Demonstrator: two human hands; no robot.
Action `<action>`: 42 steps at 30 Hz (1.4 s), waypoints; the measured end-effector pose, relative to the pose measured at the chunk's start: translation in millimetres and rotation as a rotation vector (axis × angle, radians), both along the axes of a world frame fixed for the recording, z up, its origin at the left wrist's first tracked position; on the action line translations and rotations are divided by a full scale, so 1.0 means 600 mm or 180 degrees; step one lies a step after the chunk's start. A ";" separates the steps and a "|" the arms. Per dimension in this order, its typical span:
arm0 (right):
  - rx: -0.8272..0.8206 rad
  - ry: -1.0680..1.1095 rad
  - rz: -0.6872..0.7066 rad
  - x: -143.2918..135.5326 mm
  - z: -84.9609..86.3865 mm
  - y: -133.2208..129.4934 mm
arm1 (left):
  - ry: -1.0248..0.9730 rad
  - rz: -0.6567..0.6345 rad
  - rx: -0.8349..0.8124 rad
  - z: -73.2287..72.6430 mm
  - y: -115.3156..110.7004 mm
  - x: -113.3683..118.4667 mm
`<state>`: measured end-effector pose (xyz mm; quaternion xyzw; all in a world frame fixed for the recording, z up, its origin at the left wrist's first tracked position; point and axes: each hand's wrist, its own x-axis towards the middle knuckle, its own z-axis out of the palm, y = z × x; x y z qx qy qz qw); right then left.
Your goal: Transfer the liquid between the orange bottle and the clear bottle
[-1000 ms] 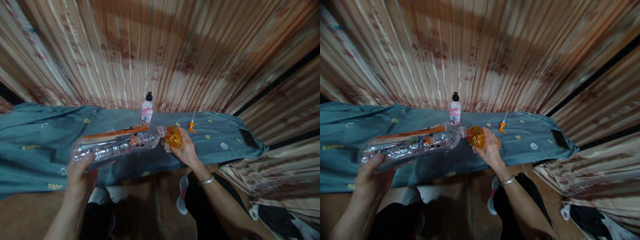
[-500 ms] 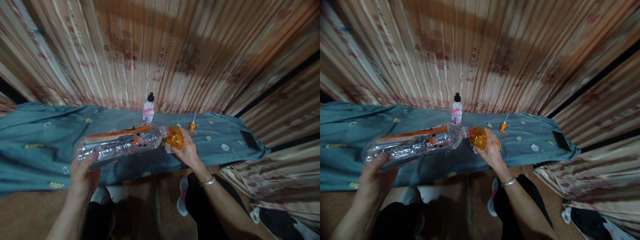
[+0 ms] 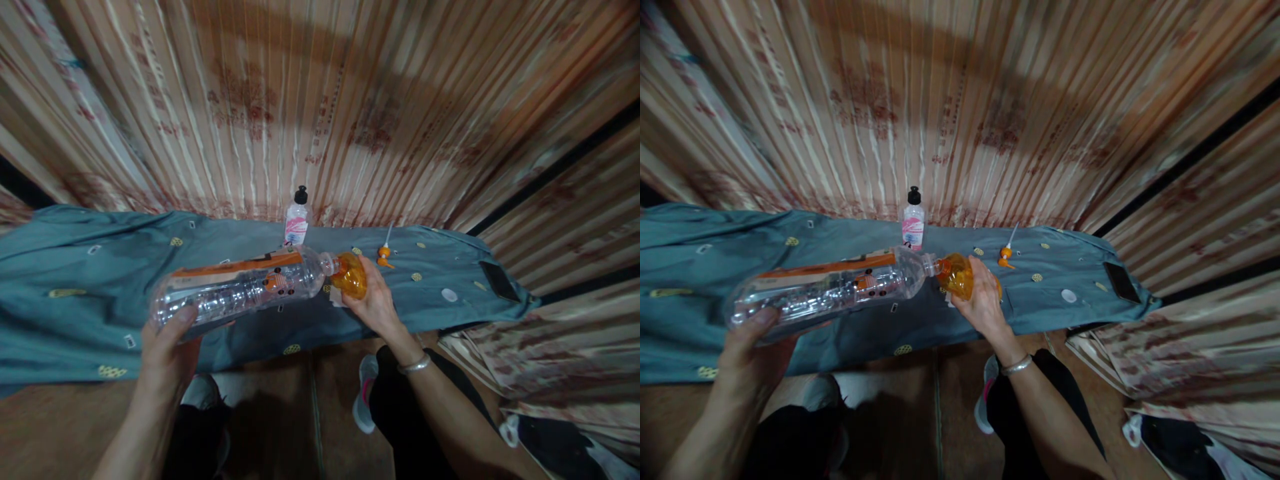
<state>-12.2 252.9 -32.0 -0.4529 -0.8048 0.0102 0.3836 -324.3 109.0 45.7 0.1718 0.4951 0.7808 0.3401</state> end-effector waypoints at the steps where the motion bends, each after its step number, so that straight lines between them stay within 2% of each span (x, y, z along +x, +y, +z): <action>1: -0.0002 -0.0002 0.0002 0.000 0.000 0.000 | 0.0012 0.0000 -0.0004 0.000 0.000 0.000; 16: -0.0060 -0.0015 0.0020 0.000 0.004 -0.001 | 0.0165 -0.0069 0.0285 -0.013 -0.002 -0.005; 42: -0.0075 0.0035 0.0014 0.000 0.004 0.001 | 0.0196 -0.0130 0.0386 -0.047 -0.006 -0.017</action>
